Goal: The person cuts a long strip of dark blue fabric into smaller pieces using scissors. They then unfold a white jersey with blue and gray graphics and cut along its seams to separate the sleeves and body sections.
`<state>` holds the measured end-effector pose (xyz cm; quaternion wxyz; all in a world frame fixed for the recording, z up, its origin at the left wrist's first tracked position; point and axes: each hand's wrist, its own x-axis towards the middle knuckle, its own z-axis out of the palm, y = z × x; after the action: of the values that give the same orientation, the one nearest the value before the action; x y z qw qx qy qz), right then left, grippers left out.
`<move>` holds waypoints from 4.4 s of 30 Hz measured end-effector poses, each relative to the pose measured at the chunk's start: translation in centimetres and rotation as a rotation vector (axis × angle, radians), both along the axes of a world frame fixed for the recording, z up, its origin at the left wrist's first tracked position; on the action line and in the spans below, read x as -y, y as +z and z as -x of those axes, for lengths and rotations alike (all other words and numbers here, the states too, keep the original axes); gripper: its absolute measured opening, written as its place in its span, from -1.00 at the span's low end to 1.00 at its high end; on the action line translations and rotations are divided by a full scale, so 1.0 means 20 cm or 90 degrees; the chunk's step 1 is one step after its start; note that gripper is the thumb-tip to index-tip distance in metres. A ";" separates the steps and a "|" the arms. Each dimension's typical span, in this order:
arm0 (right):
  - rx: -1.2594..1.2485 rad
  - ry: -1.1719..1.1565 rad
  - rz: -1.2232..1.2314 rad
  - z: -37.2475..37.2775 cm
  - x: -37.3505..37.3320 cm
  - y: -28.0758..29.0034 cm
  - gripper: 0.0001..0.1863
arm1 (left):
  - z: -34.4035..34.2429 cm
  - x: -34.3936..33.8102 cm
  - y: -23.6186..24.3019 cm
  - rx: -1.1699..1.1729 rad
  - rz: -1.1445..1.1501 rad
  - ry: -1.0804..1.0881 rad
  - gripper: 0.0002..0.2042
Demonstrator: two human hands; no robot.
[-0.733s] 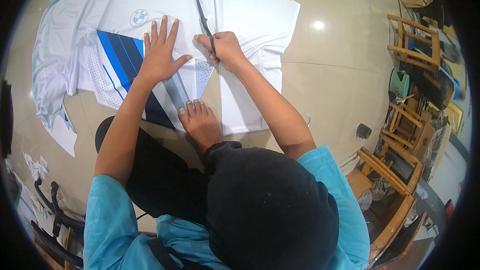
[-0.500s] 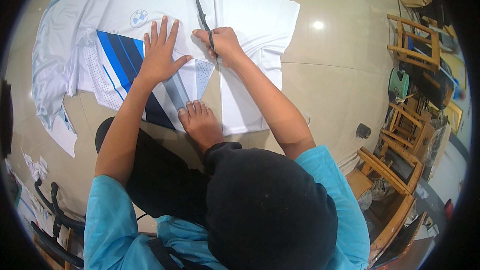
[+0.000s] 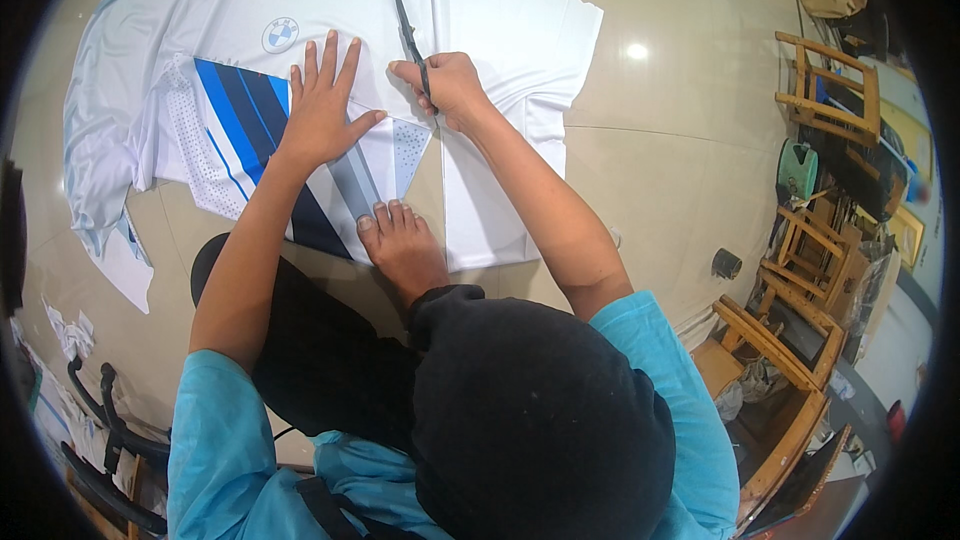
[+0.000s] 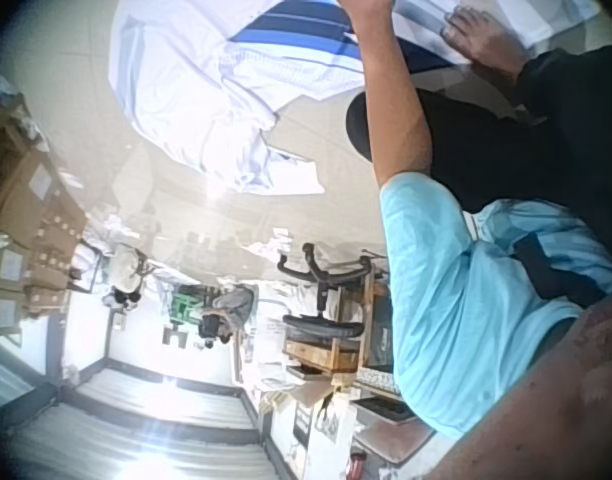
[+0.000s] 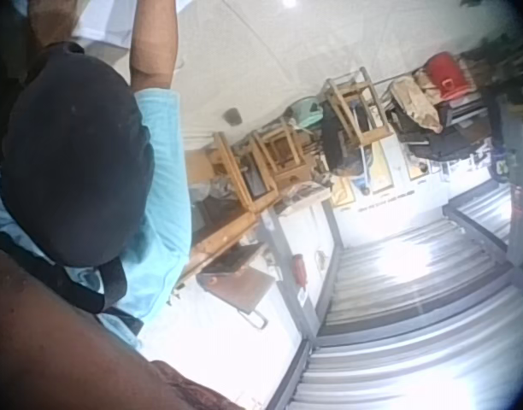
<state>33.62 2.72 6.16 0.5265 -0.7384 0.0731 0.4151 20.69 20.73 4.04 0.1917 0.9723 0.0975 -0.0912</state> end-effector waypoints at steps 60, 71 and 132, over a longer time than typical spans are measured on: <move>0.012 0.005 -0.022 -0.15 -0.15 0.01 -0.60 | 0.00 -0.01 0.01 -0.011 0.012 -0.003 0.13; 0.003 0.004 -0.027 -0.22 -0.21 0.01 -0.62 | 0.00 -0.01 0.01 -0.021 0.011 -0.005 0.13; -0.012 -0.015 -0.048 -0.35 -0.36 0.02 -0.60 | -0.01 -0.02 0.04 -0.006 0.032 -0.005 0.11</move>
<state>40.55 9.89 6.59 0.5584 -0.7130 0.0709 0.4180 20.87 21.09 4.84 0.2154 0.9671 0.0920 -0.0993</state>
